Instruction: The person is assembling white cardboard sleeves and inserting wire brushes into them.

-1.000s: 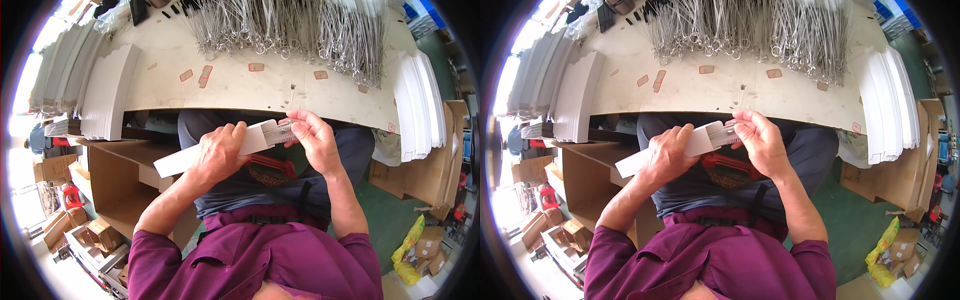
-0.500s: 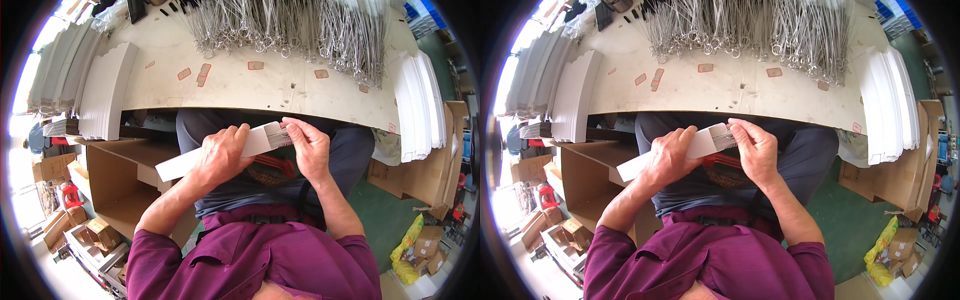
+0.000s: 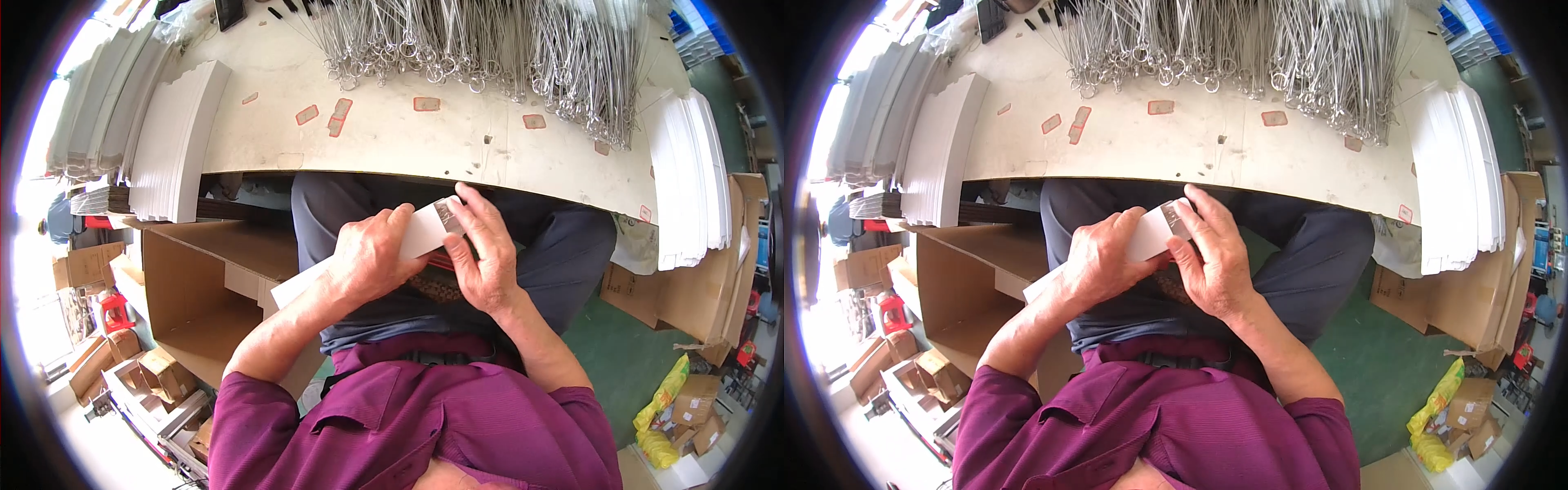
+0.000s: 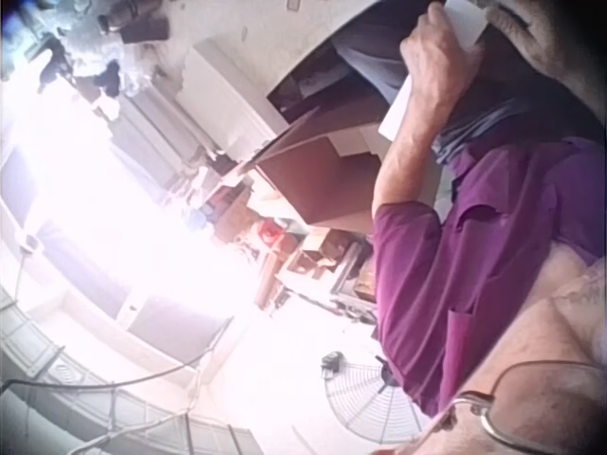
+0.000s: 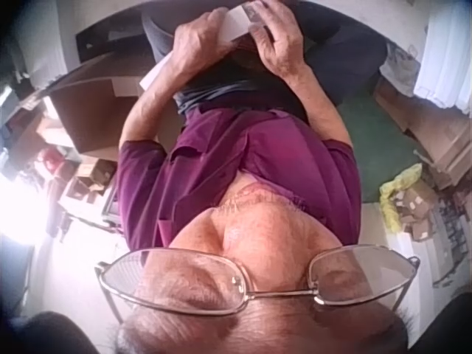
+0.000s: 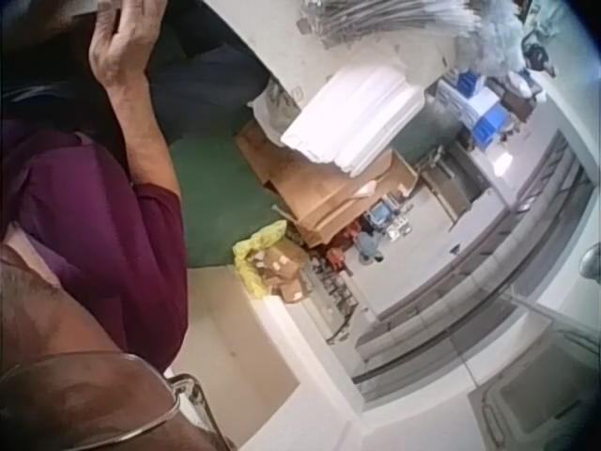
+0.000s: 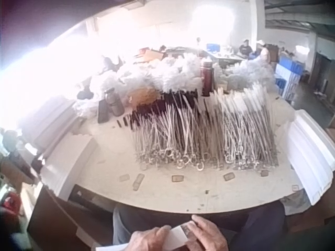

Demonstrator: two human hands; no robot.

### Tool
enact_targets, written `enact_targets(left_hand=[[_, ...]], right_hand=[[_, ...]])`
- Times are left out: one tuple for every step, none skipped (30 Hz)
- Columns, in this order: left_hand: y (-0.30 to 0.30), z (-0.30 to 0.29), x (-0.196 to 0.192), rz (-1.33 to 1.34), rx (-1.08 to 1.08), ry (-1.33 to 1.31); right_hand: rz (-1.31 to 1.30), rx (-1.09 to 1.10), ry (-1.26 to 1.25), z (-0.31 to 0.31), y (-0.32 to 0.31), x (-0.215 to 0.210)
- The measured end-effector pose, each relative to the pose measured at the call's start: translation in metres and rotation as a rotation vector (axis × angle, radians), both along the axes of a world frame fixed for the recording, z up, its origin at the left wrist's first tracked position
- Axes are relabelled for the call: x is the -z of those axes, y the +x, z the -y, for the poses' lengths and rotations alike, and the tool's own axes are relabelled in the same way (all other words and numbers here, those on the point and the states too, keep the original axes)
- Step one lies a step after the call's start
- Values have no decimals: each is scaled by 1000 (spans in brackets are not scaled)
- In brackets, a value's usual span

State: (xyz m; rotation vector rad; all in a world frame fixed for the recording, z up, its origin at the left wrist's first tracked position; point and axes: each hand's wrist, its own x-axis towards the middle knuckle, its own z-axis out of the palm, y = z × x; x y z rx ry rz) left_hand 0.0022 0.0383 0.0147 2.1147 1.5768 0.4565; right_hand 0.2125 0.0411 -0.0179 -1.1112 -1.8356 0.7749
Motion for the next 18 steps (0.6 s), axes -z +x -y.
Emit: enact_targets(left_hand=[[-1, 0, 0, 17, 12, 13], [-2, 0, 2, 19, 14, 11], [-2, 1, 5, 22, 7, -3], [-2, 2, 7, 26, -1, -16], [-1, 3, 7, 27, -1, -18], [0, 4, 5, 42, 1, -44], [0, 5, 2, 55, -2, -70], [0, 5, 0, 54, -5, -71], [-1, 4, -3, 63, 5, -100], [-1, 4, -4, 72, 18, -131], [-1, 3, -2, 73, 20, -133], [-1, 3, 1, 103, 34, -92], [-1, 3, 2, 132, 48, -51], [0, 4, 2, 131, 48, -52], [1, 5, 1, 160, 26, -120], [2, 5, 1, 189, 4, -187], [3, 5, 0, 187, 3, -188], [3, 6, 0, 192, 10, -191]], right_hand=[[69, -63, 14, 2, 1, 0], [84, -88, 10, 4, -1, -2], [85, -86, 8, 5, -2, -2], [-27, -109, -152, 6, -2, -2], [-140, -130, -311, 7, -2, -2], [-200, -151, -352, 4, 1, -5], [-200, -154, -353, 0, 8, -7], [-317, -189, -536, -3, 18, -8], [-434, -223, -719, -5, 22, -9], [-355, -155, -651, -4, 22, -10], [-355, -153, -653, -2, 20, -12], [-287, -135, -560, 1, 14, -17], [-220, -118, -467, 2, 9, -20], [-276, -129, -477, 5, 6, -13], [-277, -128, -478, 6, 5, -9], [-307, -133, -514, 7, 3, -6], [-336, -137, -549, 8, 2, -4], [-338, -138, -551, 9, 2, -3]])
